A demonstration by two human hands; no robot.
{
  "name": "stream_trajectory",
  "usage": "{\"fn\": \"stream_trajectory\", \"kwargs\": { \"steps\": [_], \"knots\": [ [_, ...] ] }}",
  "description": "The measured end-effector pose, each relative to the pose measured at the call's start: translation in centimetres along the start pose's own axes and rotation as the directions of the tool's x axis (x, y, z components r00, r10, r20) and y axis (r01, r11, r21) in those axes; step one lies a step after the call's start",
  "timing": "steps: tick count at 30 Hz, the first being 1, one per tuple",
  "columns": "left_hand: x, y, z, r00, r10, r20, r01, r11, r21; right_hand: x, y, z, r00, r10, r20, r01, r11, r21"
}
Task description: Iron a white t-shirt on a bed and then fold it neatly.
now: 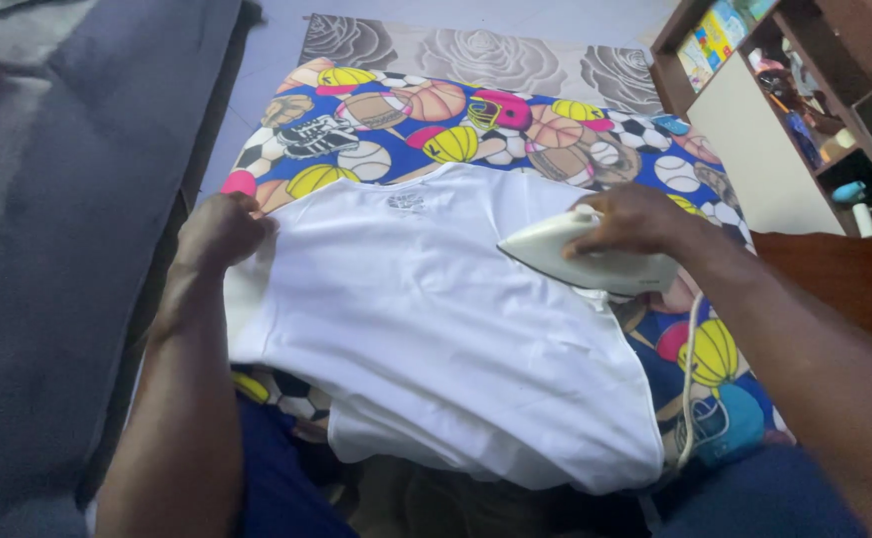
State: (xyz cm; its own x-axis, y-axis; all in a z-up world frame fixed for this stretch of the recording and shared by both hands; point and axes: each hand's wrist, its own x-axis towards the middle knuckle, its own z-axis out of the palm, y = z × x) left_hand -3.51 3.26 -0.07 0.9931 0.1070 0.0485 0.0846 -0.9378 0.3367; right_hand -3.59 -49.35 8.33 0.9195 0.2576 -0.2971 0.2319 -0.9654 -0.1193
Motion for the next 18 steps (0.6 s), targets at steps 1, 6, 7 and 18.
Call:
{"fn": "stream_trajectory", "kwargs": {
  "steps": [1, 6, 7, 18],
  "knots": [
    [0.2, 0.2, -0.2, 0.995, -0.063, 0.078, 0.067, 0.996, -0.051, -0.8, -0.6, 0.0, 1.000, 0.012, -0.015, -0.012, 1.000, -0.006],
    [1.2, 0.2, 0.9, 0.968, -0.170, 0.184, 0.201, 0.966, -0.162, 1.2, -1.9, 0.1, 0.989, 0.057, -0.135, -0.065, 0.996, -0.054],
    [1.4, -0.2, 1.2, 0.989, -0.118, 0.089, 0.129, 0.983, -0.130, 2.7, -2.0, -0.1, 0.982, 0.045, -0.183, -0.060, 0.995, -0.078],
    [1.6, -1.2, 1.2, 0.979, -0.201, 0.037, 0.200, 0.902, -0.382, 5.7, -0.9, -0.4, 0.970, -0.103, -0.220, 0.105, 0.994, 0.000]
  ]
}}
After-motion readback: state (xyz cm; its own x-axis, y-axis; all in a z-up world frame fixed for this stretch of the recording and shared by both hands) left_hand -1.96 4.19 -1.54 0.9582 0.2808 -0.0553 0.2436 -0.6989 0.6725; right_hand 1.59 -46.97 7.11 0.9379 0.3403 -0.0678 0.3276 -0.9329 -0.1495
